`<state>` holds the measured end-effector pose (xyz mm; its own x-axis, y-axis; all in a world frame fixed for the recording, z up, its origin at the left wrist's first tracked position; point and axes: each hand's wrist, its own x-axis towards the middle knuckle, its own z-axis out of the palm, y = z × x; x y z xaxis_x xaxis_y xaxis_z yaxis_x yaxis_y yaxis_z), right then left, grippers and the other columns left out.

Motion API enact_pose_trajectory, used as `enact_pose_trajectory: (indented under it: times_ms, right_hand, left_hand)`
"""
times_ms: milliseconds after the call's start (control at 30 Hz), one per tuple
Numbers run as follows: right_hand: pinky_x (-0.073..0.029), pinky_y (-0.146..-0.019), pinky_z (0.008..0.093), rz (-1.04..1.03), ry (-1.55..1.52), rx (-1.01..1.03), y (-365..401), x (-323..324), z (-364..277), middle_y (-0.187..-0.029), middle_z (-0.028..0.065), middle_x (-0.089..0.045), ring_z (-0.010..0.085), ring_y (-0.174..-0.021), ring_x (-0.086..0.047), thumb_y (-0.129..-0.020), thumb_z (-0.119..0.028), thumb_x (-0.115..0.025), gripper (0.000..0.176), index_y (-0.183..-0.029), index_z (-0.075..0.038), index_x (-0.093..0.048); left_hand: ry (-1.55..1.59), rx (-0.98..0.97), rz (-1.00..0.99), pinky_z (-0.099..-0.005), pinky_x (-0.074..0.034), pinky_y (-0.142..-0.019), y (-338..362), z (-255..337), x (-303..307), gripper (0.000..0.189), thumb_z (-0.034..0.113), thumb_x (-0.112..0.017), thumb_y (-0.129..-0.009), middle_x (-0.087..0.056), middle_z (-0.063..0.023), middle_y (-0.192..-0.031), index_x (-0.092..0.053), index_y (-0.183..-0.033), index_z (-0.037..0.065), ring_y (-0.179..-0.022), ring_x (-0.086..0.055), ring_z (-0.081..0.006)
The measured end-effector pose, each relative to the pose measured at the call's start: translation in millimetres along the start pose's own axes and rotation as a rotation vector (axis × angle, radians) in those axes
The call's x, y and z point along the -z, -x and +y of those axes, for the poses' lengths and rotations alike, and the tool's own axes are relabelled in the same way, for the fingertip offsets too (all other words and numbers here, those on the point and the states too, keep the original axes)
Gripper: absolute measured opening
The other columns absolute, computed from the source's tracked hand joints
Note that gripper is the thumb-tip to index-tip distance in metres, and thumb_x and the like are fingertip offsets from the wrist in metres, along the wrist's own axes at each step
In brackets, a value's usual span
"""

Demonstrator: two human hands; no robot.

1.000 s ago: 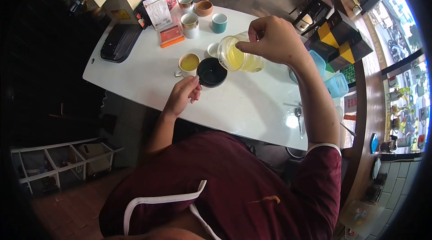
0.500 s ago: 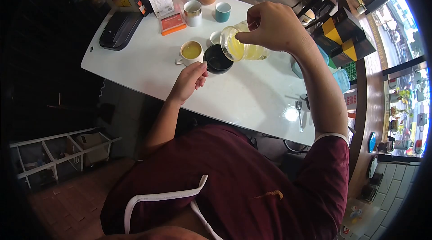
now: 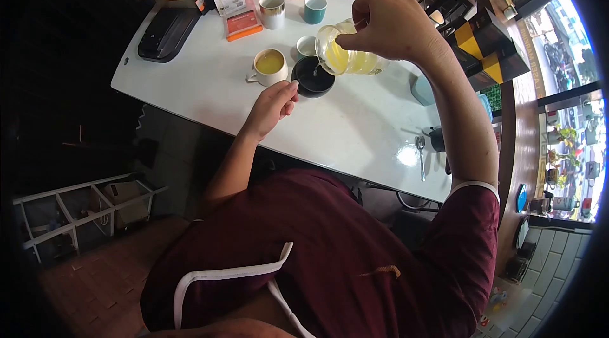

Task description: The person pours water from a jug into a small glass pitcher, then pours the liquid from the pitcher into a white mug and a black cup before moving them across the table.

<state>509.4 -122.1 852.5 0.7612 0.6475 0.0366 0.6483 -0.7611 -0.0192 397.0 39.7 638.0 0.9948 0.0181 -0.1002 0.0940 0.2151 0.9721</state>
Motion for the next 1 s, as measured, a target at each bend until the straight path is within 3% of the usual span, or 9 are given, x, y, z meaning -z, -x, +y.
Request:
enact_pose_trajectory:
  times_ms: [433, 500, 700, 1000]
  right_hand:
    - [-0.048, -0.061, 0.0291, 0.055, -0.014, 0.010, 3, -9, 5, -0.065, 0.0091, -0.062, 0.0174, -0.061, -0.061, -0.064, -0.039, -0.073, 0.039, -0.072, -0.002, -0.064]
    - [-0.048, -0.061, 0.0292, 0.059, -0.012, 0.017, 4, -10, 6, -0.065, 0.0092, -0.062, 0.0174, -0.060, -0.060, -0.064, -0.039, -0.073, 0.039, -0.072, -0.002, -0.064]
    - [-0.048, -0.062, 0.0296, 0.050, -0.016, 0.019, 7, -12, 6, -0.065, 0.0096, -0.062, 0.0181, -0.060, -0.060, -0.064, -0.039, -0.072, 0.039, -0.071, -0.002, -0.063]
    - [-0.048, -0.062, 0.0294, 0.050, 0.016, 0.009, 8, -14, 12, -0.064, 0.0094, -0.062, 0.0181, -0.060, -0.060, -0.064, -0.039, -0.072, 0.038, -0.071, -0.003, -0.063]
  left_hand:
    - [0.004, 0.032, -0.029, -0.0184, -0.034, -0.054, 1, -8, -11, 0.034, 0.036, -0.048, -0.095, -0.050, 0.0021, -0.076, -0.056, -0.081, 0.005, -0.056, -0.039, -0.0036]
    - [-0.002, 0.027, -0.016, -0.0179, -0.028, -0.050, 1, -7, -16, 0.033, 0.036, -0.046, -0.095, -0.039, 0.0050, -0.059, -0.051, -0.078, 0.009, -0.054, -0.037, -0.0024]
    - [0.036, -0.003, 0.004, -0.0179, -0.028, -0.050, -1, -11, -17, 0.034, 0.037, -0.045, -0.095, -0.041, 0.0045, -0.058, -0.051, -0.078, 0.009, -0.053, -0.038, -0.0023]
    - [0.054, -0.006, -0.001, -0.0184, -0.031, -0.053, 8, -2, -8, 0.033, 0.034, -0.047, -0.095, -0.043, 0.0040, -0.070, -0.051, -0.077, 0.007, -0.057, -0.037, -0.0036]
